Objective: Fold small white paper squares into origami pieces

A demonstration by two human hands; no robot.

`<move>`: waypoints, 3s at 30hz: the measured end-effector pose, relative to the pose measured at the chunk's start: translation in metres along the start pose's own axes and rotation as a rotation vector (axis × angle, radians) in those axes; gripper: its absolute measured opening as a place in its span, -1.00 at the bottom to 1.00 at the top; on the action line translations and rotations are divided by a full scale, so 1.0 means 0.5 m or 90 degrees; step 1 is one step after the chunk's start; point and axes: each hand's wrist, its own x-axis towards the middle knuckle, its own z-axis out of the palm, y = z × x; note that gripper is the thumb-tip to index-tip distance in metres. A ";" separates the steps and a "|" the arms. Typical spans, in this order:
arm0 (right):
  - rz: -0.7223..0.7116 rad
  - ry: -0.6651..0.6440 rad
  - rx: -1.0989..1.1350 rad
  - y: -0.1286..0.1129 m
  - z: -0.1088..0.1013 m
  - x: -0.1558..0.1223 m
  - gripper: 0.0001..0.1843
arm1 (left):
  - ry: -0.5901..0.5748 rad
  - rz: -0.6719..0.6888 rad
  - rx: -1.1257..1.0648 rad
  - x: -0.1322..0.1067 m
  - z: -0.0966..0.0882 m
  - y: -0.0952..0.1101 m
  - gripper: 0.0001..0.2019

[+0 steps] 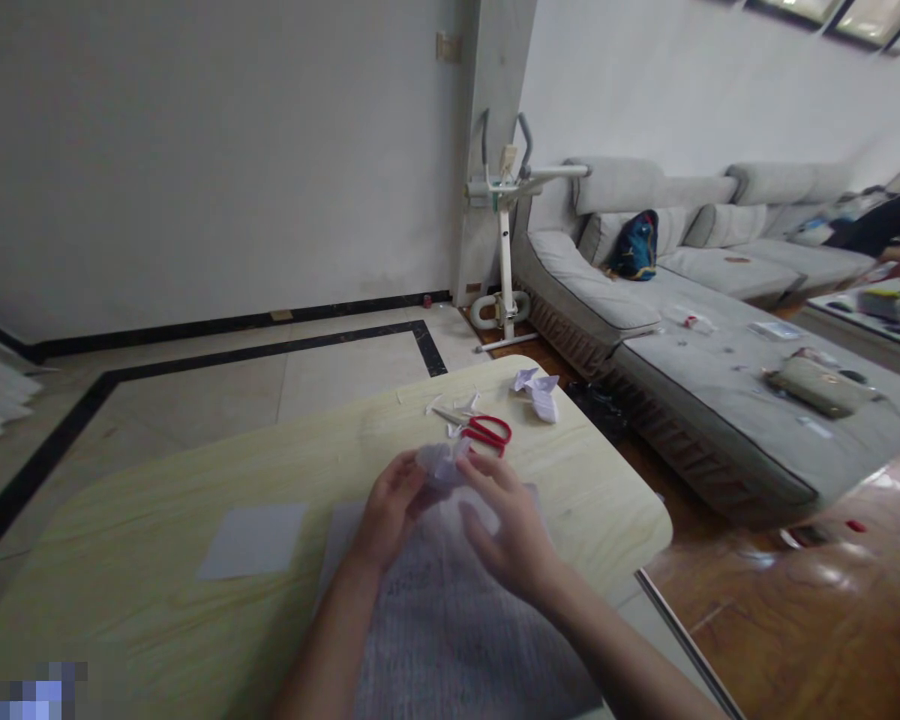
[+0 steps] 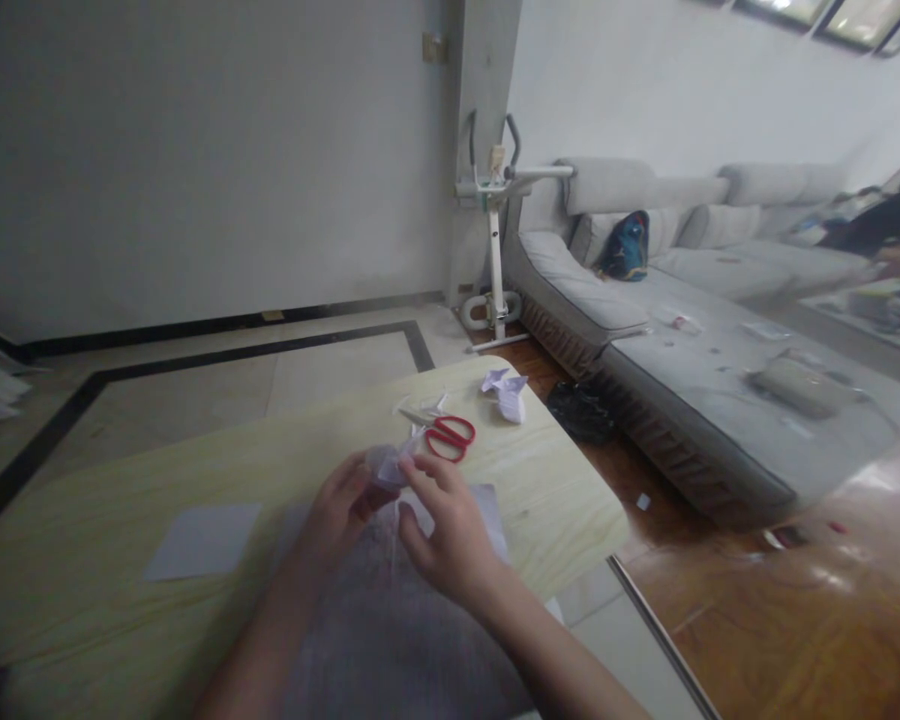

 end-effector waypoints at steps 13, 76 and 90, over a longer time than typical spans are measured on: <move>-0.045 0.006 -0.052 -0.021 -0.002 0.010 -0.38 | 0.014 -0.057 -0.020 0.001 0.001 0.003 -0.72; -0.091 -0.078 -0.213 0.061 -0.036 0.062 -0.62 | -0.002 -0.017 0.148 0.001 0.006 -0.015 -0.77; 0.014 -0.074 -0.425 0.298 -0.229 0.059 -0.68 | -0.027 -0.023 0.065 0.009 -0.018 -0.022 -0.76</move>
